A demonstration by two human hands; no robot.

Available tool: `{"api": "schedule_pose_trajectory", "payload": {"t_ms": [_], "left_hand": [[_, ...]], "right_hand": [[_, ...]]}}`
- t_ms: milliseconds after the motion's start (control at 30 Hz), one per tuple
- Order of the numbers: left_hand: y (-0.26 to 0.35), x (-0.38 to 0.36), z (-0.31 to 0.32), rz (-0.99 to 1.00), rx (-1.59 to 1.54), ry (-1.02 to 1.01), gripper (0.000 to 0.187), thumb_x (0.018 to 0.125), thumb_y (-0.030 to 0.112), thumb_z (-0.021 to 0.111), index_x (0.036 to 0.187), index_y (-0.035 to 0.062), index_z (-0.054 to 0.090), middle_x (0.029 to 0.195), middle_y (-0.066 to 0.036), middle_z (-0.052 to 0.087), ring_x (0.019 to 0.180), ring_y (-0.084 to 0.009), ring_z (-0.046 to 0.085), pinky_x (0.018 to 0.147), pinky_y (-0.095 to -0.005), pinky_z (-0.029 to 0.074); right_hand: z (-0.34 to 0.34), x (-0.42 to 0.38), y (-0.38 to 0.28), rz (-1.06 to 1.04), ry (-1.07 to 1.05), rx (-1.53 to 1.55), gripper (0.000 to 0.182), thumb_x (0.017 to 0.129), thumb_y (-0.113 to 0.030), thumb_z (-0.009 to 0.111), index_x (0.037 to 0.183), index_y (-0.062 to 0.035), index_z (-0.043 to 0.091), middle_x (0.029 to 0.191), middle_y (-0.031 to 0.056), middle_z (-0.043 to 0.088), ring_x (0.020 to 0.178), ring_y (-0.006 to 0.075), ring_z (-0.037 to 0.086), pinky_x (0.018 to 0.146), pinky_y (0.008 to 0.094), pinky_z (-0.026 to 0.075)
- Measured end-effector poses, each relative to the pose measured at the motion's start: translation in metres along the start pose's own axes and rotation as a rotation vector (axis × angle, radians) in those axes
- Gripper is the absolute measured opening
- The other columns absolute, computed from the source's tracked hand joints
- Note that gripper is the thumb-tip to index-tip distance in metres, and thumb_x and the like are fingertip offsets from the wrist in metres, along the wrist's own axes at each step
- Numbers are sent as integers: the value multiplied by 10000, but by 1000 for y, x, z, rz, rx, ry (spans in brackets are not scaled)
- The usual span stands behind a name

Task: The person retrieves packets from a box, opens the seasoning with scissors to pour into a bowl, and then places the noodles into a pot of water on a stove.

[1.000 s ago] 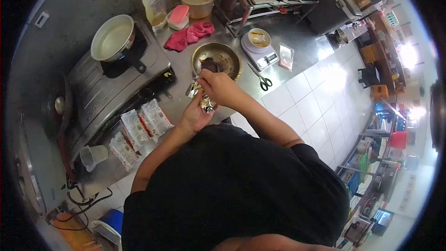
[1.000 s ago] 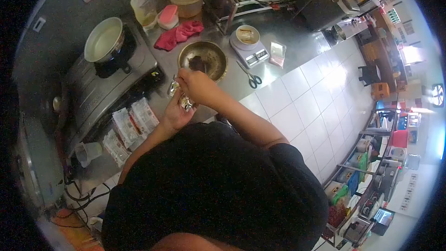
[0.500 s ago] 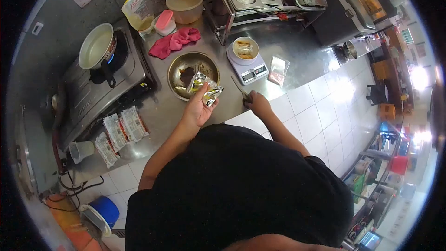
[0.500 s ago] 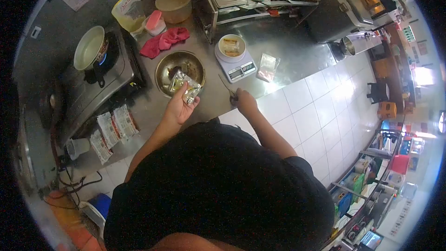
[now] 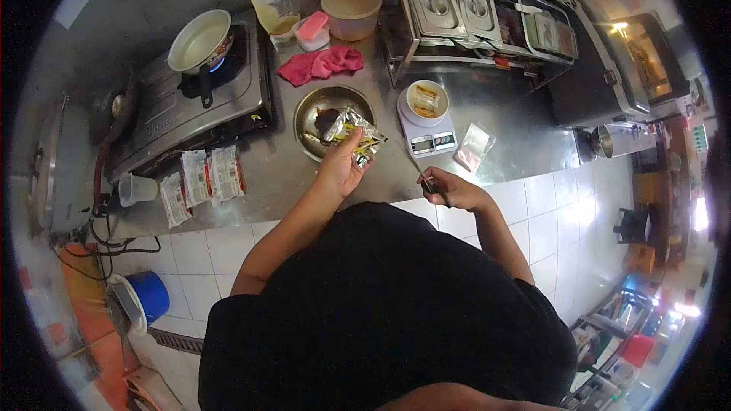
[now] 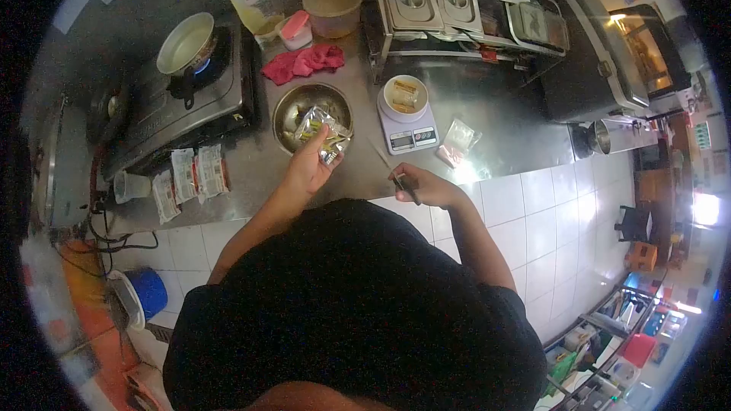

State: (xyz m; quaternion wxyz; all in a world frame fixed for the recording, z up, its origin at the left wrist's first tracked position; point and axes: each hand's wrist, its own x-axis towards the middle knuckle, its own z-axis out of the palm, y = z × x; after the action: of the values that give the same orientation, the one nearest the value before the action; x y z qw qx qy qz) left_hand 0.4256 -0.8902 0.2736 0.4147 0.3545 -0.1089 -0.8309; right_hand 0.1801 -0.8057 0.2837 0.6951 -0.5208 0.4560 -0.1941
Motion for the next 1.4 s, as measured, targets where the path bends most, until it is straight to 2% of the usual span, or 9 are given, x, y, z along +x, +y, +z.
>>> {"api": "schedule_pose_trajectory", "payload": {"t_ms": [67,200,533,667,833,1067,1267,1333,1400], "left_hand": [[-1,0,3,16,-16,22,140,844,221,587,966,161,551,907,45,598,801,-107,574,680,-280,462],[-7,-1,9,75,14,-39,143,848,209,581,972,147,546,896,29,595,793,-100,574,636,-268,475],[-10,1,6,149,-31,-94,166,859,186,565,999,104,528,907,13,591,805,-109,580,661,-263,479],[-13,5,-2,161,-77,-137,159,854,145,563,1001,95,527,911,-5,592,821,-111,578,690,-265,476],[-13,5,0,196,134,-121,237,832,61,542,1064,35,501,991,-60,585,874,-144,574,753,-289,475],[-16,-2,21,242,182,-114,197,779,31,584,968,-14,553,885,-79,612,764,-150,599,666,-278,481],[-12,1,28,125,273,-151,197,781,49,593,967,-11,564,874,-75,618,759,-151,604,654,-280,482],[-12,2,33,13,245,-218,232,823,37,545,1054,32,519,966,-70,594,837,-159,596,748,-299,487],[-11,11,31,3,250,-233,227,826,42,544,1051,34,520,962,-71,596,844,-160,595,750,-301,488]], "right_hand": [[-3,4,7,-130,15,-71,552,745,-449,660,1082,-64,453,753,-10,456,649,72,405,565,207,317],[9,8,-26,16,2,-202,538,738,-388,689,1078,-47,451,720,-26,446,634,65,395,560,217,315],[6,32,-37,-94,-49,-64,400,752,-271,698,986,-28,484,588,-19,498,499,52,428,446,204,295],[3,33,-36,-66,12,-117,383,737,-258,714,956,-30,497,560,-20,487,484,52,423,433,205,289],[-3,26,-45,-102,67,-306,384,715,-267,734,923,-29,515,534,-15,482,487,50,426,433,216,290],[-4,28,-57,-40,88,-316,421,679,-293,760,901,-32,516,535,-28,464,485,51,412,438,223,283],[-4,30,-50,-46,150,-286,424,662,-290,770,881,-32,515,545,-19,467,493,58,417,443,227,286],[-4,30,-49,-77,198,-242,424,655,-292,775,877,-35,522,530,-19,469,483,63,415,446,230,289],[-7,29,-50,-53,250,-277,425,651,-298,777,873,-36,525,520,-16,470,475,66,414,446,232,292]]}}
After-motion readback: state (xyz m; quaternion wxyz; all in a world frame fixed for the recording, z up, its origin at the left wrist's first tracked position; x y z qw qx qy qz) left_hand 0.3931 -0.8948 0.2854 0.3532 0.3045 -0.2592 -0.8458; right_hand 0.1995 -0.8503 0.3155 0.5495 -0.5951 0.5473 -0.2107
